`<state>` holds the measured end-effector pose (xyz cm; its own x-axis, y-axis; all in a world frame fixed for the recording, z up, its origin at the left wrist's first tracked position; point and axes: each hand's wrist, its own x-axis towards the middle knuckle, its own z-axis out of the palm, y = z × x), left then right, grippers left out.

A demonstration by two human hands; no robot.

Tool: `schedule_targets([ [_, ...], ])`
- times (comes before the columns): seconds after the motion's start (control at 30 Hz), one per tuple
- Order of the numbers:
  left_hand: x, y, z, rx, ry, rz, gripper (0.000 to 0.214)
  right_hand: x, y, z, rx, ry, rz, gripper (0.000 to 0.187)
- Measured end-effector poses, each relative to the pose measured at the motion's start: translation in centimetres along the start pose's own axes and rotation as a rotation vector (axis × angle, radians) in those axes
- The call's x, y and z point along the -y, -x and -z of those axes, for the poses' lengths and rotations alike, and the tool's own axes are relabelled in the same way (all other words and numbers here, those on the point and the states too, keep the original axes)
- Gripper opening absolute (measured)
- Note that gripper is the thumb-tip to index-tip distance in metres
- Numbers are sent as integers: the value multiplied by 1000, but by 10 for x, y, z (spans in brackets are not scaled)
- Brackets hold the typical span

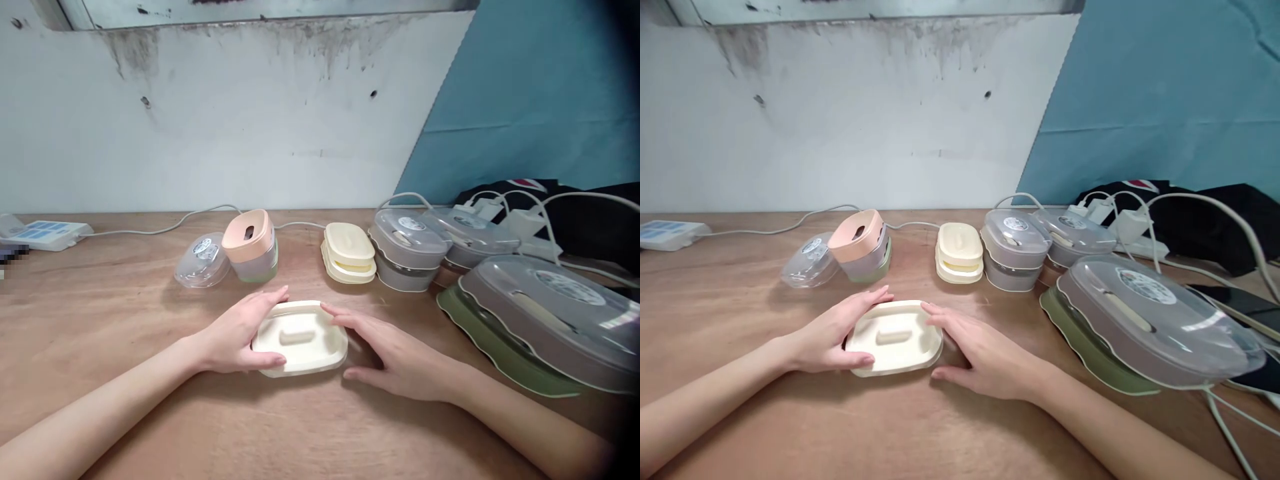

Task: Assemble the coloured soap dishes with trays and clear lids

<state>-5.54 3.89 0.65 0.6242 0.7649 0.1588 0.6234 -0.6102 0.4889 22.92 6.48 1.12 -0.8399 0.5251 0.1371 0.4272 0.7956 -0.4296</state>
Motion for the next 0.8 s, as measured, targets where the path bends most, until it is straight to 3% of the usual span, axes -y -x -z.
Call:
schedule_targets([
  [0.17,-1,1,-2,-25,-19,-74,98,-2,-2,-4,-72,-39,-72,63],
  [0.33,-6,-1,3,-65,-154,-170,86,-2,-2,-5,-106,24,-24,61],
  [0.43,-10,-8,26,-342,-291,-159,56,-2,-2,-5,-132,50,-3,60],
  [0.5,-10,-13,46,-572,-310,19,45,-2,-3,-5,-137,64,0,59],
  [0.53,-8,-16,55,-618,-307,129,47,-2,-3,-5,-138,69,1,59],
  [0.63,3,-25,71,-491,-320,348,58,-2,-3,-6,-128,81,-8,59],
  [0.7,12,-32,72,-379,-349,385,58,-2,-4,-6,-111,85,-16,59],
  [0.8,20,-44,67,-372,-383,376,49,-2,-4,-6,-98,89,-10,59],
])
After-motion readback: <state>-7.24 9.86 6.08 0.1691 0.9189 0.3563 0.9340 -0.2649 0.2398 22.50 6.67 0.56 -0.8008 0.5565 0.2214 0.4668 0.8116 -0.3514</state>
